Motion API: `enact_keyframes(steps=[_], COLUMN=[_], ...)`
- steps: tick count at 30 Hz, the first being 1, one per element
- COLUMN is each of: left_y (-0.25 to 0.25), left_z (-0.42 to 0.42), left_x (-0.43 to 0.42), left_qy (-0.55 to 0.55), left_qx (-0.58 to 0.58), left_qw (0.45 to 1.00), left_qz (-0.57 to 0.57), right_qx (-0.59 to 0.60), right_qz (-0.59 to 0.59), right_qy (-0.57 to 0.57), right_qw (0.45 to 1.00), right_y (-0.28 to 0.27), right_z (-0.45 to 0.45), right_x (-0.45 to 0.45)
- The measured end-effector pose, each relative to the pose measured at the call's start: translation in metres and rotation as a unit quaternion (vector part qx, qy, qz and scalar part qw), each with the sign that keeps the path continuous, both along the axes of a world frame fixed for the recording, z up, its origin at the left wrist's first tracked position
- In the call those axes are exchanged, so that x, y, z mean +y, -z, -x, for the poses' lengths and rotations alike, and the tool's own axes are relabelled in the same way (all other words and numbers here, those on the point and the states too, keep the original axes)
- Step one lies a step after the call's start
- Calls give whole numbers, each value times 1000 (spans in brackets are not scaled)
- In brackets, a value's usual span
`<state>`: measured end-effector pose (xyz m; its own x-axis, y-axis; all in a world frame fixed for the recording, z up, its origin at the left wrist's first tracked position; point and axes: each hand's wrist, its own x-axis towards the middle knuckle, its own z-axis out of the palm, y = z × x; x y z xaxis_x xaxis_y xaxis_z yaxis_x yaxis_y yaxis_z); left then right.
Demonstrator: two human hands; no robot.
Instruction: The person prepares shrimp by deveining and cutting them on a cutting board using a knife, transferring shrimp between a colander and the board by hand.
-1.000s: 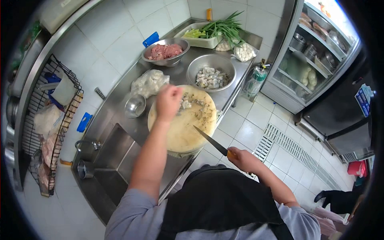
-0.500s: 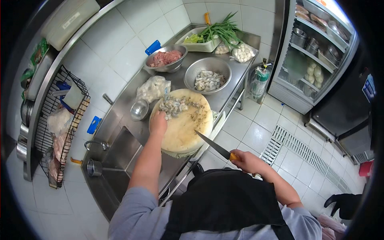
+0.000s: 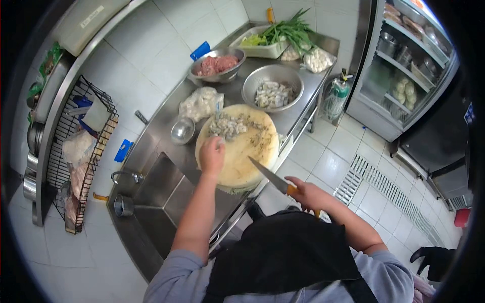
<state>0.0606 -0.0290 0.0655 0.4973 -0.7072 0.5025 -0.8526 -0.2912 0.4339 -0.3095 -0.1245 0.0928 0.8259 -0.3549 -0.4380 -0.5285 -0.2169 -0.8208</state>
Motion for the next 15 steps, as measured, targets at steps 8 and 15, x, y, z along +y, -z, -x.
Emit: enact_keyframes(steps=[8,15], left_y=[44,33], left_z=[38,39], left_x=[29,20], left_qy=[74,90], left_qx=[16,-13], left_qw=[994,981], left_qz=[-77,-170], right_qx=[-5,-19], right_qz=[-75,-143], right_qy=[61,48], right_qw=[995,988], right_y=[6,13], right_z=[-5,-10], right_x=[3,5])
